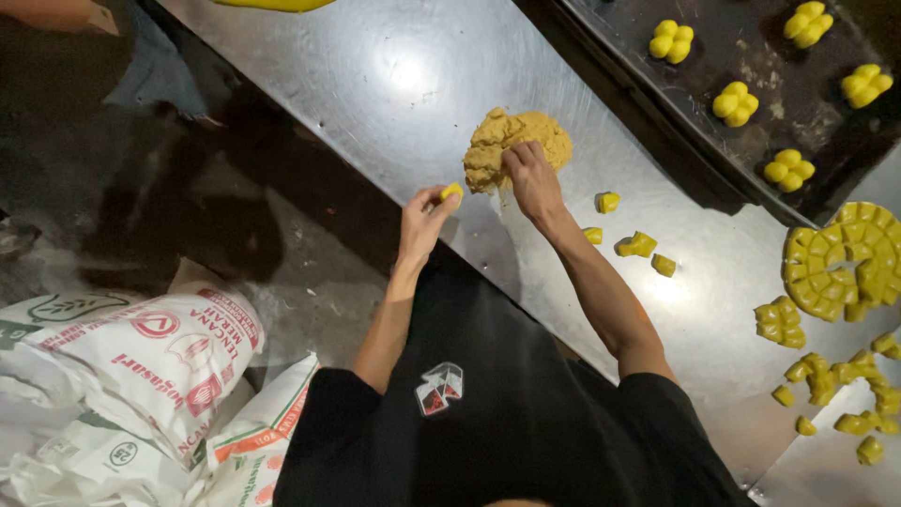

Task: The person fills pieces of dough with filling by hand, rolls them into balls, and places the shaped pastries onto a baking tray.

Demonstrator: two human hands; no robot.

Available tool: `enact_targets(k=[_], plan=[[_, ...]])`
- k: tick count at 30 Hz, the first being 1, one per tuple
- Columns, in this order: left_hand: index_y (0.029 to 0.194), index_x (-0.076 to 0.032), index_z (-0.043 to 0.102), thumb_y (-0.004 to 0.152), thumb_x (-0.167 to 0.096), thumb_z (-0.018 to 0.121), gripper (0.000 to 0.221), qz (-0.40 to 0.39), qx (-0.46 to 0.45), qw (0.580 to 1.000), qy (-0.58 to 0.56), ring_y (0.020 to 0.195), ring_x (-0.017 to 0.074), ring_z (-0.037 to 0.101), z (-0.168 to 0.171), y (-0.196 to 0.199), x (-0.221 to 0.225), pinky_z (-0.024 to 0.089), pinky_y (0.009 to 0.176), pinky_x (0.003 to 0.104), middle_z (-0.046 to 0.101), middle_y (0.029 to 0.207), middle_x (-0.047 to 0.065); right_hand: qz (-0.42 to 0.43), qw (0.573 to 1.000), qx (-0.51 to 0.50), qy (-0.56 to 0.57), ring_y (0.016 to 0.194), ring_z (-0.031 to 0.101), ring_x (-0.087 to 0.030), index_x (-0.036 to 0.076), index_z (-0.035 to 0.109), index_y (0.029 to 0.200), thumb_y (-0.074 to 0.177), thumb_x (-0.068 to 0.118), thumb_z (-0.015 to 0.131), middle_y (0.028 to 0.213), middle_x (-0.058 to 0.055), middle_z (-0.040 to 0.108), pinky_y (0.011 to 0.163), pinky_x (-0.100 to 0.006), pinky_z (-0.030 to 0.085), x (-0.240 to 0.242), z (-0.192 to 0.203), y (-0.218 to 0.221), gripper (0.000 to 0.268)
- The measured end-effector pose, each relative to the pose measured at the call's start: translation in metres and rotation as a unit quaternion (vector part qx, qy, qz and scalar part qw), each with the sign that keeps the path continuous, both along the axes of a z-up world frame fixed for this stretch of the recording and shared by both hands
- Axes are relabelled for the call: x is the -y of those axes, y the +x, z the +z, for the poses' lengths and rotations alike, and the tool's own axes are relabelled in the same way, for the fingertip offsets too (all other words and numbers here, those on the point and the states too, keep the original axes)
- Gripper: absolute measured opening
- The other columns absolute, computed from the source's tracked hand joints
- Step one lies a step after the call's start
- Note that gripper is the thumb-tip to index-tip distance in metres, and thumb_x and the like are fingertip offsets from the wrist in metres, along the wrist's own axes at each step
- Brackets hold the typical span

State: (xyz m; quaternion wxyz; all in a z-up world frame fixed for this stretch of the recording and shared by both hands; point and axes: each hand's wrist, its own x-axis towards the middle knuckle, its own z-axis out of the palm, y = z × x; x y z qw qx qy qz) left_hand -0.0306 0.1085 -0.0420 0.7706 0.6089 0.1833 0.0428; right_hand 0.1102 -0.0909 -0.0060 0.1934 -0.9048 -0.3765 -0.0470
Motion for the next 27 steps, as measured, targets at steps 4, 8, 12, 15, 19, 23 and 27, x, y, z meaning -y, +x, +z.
enact_targets(k=[4,8,12,15,19,23,27], plan=[[0.118,0.004,0.07,0.093,-0.022,0.077,0.036,0.007,0.005,0.999,-0.038,0.093,0.0101,0.064,-0.003,0.036,-0.003,0.052,0.083,0.025,0.073,0.102,0.003,-0.104,0.988,-0.027,0.107,0.103,0.064,-0.035,0.0,0.071,0.109,0.098,0.007,0.07,0.102,-0.015,0.071,0.092,-0.04,0.051,-0.007,-0.004,0.003,0.013],[0.12,0.005,0.069,0.094,-0.025,0.075,0.04,-0.067,0.025,0.995,-0.066,0.1,0.0104,0.067,-0.003,0.062,-0.001,0.054,0.087,0.025,0.073,0.109,0.005,-0.244,0.901,-0.26,0.248,0.091,0.071,-0.019,0.001,0.072,0.112,0.096,0.016,0.071,0.098,-0.009,0.075,0.082,-0.028,0.056,0.006,0.02,0.003,0.021],[0.12,0.007,0.069,0.095,-0.026,0.073,0.041,-0.138,-0.027,0.976,-0.165,0.098,0.0122,0.068,-0.011,0.082,0.027,0.057,0.086,0.029,0.072,0.11,0.006,-0.18,0.845,-0.343,0.368,0.103,0.067,-0.009,0.0,0.068,0.122,0.1,0.01,0.067,0.114,-0.008,0.073,0.089,-0.027,0.055,0.019,0.042,-0.021,0.024],[0.122,0.01,0.07,0.101,-0.027,0.072,0.043,-0.193,-0.021,0.956,-0.22,0.101,0.012,0.063,-0.012,0.09,0.057,0.051,0.087,0.027,0.07,0.112,0.008,-0.186,0.911,-0.171,0.325,0.104,0.068,-0.014,0.001,0.069,0.12,0.098,0.005,0.069,0.114,-0.009,0.071,0.09,-0.03,0.057,0.015,0.05,-0.048,0.022],[0.125,0.007,0.067,0.096,-0.024,0.072,0.042,-0.168,-0.013,0.973,-0.159,0.104,0.0117,0.066,0.005,0.091,0.073,0.053,0.091,0.025,0.072,0.116,0.007,-0.192,0.948,-0.088,0.239,0.113,0.069,-0.021,0.004,0.071,0.124,0.101,0.002,0.069,0.121,-0.01,0.072,0.094,-0.034,0.057,0.031,0.069,-0.07,0.024],[0.125,0.008,0.064,0.097,-0.021,0.072,0.041,-0.176,-0.026,0.962,-0.206,0.104,0.013,0.067,0.024,0.078,0.077,0.056,0.092,0.029,0.07,0.116,0.006,-0.215,0.884,-0.225,0.348,0.116,0.068,-0.018,0.002,0.062,0.133,0.1,0.003,0.065,0.126,-0.01,0.069,0.096,-0.033,0.058,0.055,0.08,-0.082,0.033],[0.126,0.006,0.067,0.098,-0.022,0.07,0.04,-0.213,-0.032,0.948,-0.235,0.101,0.0121,0.068,0.026,0.062,0.085,0.055,0.089,0.027,0.073,0.114,0.006,-0.175,0.889,-0.253,0.339,0.119,0.063,-0.02,0.001,0.058,0.137,0.094,0.002,0.069,0.136,-0.013,0.062,0.096,-0.034,0.057,0.07,0.068,-0.092,0.044]])
